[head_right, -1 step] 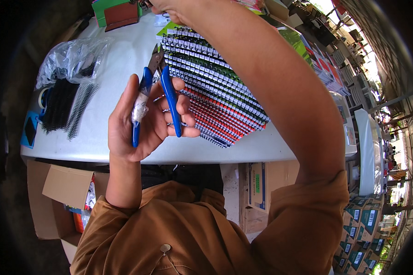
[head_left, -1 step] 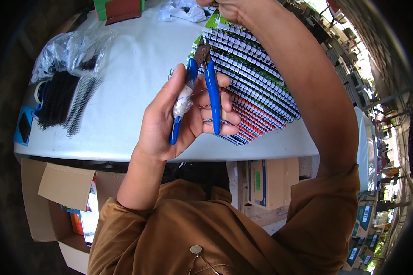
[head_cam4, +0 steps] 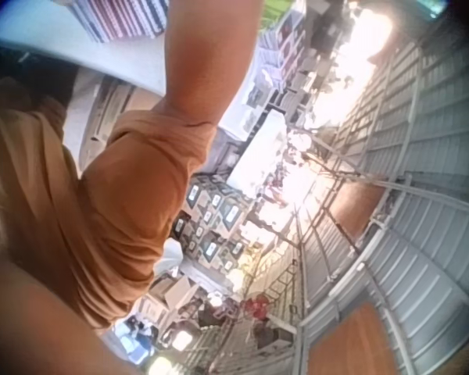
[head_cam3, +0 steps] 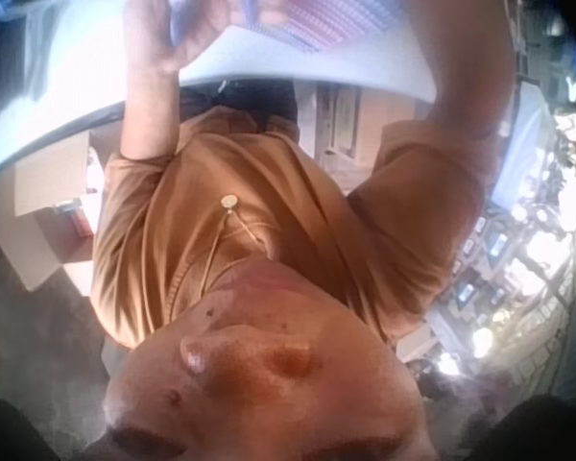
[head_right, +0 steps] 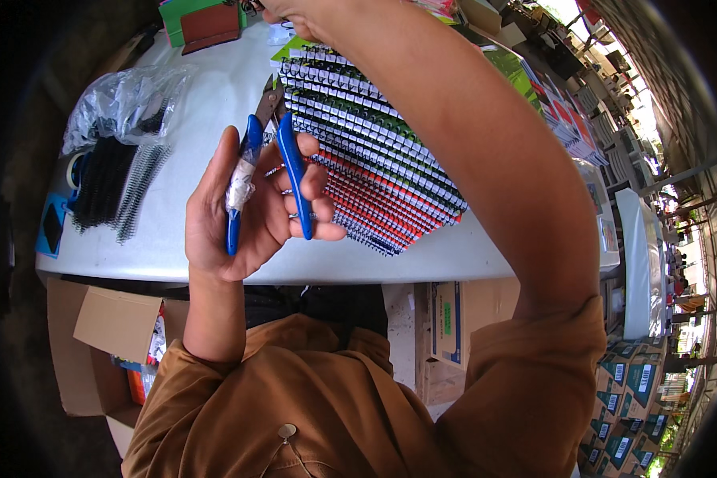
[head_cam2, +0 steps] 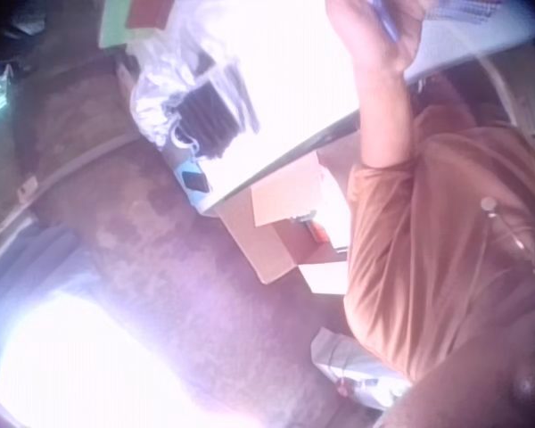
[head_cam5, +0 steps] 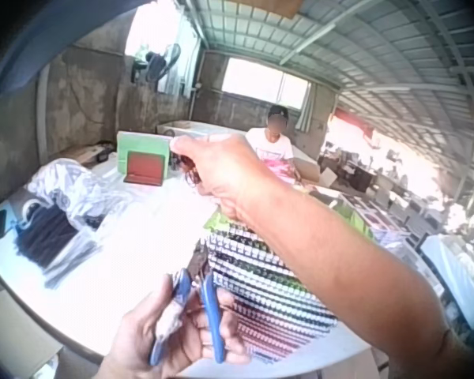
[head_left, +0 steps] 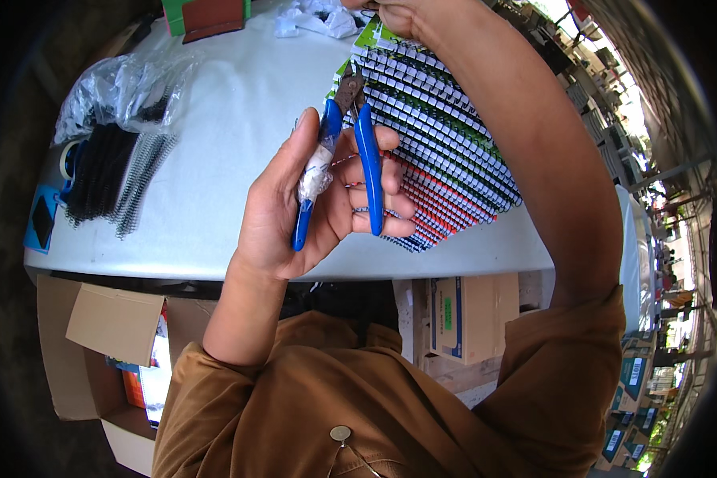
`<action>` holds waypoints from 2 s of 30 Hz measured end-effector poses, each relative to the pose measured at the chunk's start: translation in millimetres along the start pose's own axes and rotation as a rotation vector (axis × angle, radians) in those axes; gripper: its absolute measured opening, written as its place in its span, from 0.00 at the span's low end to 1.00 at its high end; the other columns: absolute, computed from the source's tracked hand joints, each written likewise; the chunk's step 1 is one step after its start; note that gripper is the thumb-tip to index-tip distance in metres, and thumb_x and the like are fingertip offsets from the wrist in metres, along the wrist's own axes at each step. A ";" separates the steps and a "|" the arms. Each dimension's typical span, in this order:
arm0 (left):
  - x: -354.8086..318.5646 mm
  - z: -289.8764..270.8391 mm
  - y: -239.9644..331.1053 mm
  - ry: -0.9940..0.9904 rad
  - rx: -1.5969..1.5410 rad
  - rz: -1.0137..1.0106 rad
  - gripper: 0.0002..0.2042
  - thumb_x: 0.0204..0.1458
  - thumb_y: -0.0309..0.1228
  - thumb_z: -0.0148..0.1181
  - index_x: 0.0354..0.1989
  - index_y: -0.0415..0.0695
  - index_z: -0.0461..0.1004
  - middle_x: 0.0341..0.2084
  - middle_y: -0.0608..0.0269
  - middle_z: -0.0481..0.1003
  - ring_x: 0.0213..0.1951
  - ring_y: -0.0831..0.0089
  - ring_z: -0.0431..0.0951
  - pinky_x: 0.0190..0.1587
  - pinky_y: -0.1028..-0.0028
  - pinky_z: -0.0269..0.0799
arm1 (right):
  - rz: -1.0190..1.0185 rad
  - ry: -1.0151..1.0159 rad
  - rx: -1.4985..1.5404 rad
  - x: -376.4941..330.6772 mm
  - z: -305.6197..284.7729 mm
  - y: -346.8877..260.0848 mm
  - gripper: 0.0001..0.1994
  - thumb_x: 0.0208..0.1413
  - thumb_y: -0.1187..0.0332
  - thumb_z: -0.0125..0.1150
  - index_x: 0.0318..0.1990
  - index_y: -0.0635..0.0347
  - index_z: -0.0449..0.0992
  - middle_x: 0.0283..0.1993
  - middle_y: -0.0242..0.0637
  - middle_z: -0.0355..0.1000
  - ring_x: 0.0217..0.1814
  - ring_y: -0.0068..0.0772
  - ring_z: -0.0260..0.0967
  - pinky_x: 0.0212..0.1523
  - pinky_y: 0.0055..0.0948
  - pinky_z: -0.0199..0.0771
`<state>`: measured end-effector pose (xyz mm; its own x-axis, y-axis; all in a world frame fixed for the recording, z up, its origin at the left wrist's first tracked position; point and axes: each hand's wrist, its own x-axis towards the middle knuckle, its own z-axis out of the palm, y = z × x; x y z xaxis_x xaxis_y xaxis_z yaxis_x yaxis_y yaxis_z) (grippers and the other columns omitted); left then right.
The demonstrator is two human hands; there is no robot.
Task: The person uses blue-handled pliers to cut and remove small pieces of the metal spiral binding from several notebooks, then stacks the notebooks and places one stack into a cardboard box.
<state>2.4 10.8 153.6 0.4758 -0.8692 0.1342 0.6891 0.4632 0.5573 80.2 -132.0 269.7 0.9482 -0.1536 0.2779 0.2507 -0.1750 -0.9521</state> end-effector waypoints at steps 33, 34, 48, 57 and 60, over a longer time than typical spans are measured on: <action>0.5 -10.8 -10.1 0.376 1.032 0.328 0.21 0.58 0.47 0.48 0.42 0.36 0.66 0.29 0.63 0.69 0.29 0.74 0.69 0.38 0.79 0.64 | 0.094 0.076 -0.071 -11.1 9.1 -13.8 0.10 0.51 0.67 0.60 0.25 0.66 0.75 0.20 0.33 0.66 0.15 0.19 0.54 0.14 0.21 0.50; -0.9 -12.9 -9.4 0.298 0.859 0.283 0.22 0.58 0.48 0.47 0.42 0.38 0.67 0.29 0.63 0.70 0.32 0.74 0.70 0.39 0.78 0.64 | 0.094 0.075 -0.069 -11.9 7.2 -12.2 0.10 0.51 0.67 0.60 0.25 0.66 0.75 0.20 0.33 0.66 0.15 0.19 0.54 0.14 0.21 0.50; -1.2 -18.9 -14.4 0.446 1.281 0.370 0.25 0.60 0.49 0.42 0.48 0.35 0.64 0.29 0.59 0.70 0.27 0.68 0.71 0.33 0.69 0.69 | -0.051 -0.034 -0.011 -19.1 -0.4 -9.6 0.09 0.51 0.67 0.59 0.29 0.66 0.76 0.21 0.31 0.66 0.17 0.19 0.56 0.15 0.21 0.52; -15.5 -50.0 -4.5 -0.091 -0.006 -0.021 0.33 0.59 0.55 0.30 0.56 0.35 0.59 0.38 0.53 0.71 0.37 0.60 0.75 0.46 0.62 0.71 | -0.099 -0.033 -0.036 -15.2 11.9 -1.6 0.09 0.50 0.67 0.60 0.30 0.64 0.77 0.22 0.30 0.67 0.20 0.19 0.57 0.15 0.21 0.51; -4.2 -46.8 -10.9 -0.391 -0.280 -0.099 0.30 0.60 0.53 0.30 0.54 0.35 0.61 0.34 0.55 0.70 0.32 0.66 0.73 0.42 0.67 0.70 | 0.076 0.130 -0.172 -18.6 7.9 -21.5 0.09 0.50 0.66 0.60 0.30 0.63 0.77 0.23 0.30 0.67 0.21 0.20 0.58 0.17 0.20 0.53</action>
<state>18.4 17.5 108.6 0.1967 -0.8863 0.4192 0.8667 0.3571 0.3483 58.7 -117.7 284.0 0.9272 -0.2948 0.2312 0.1324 -0.3195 -0.9383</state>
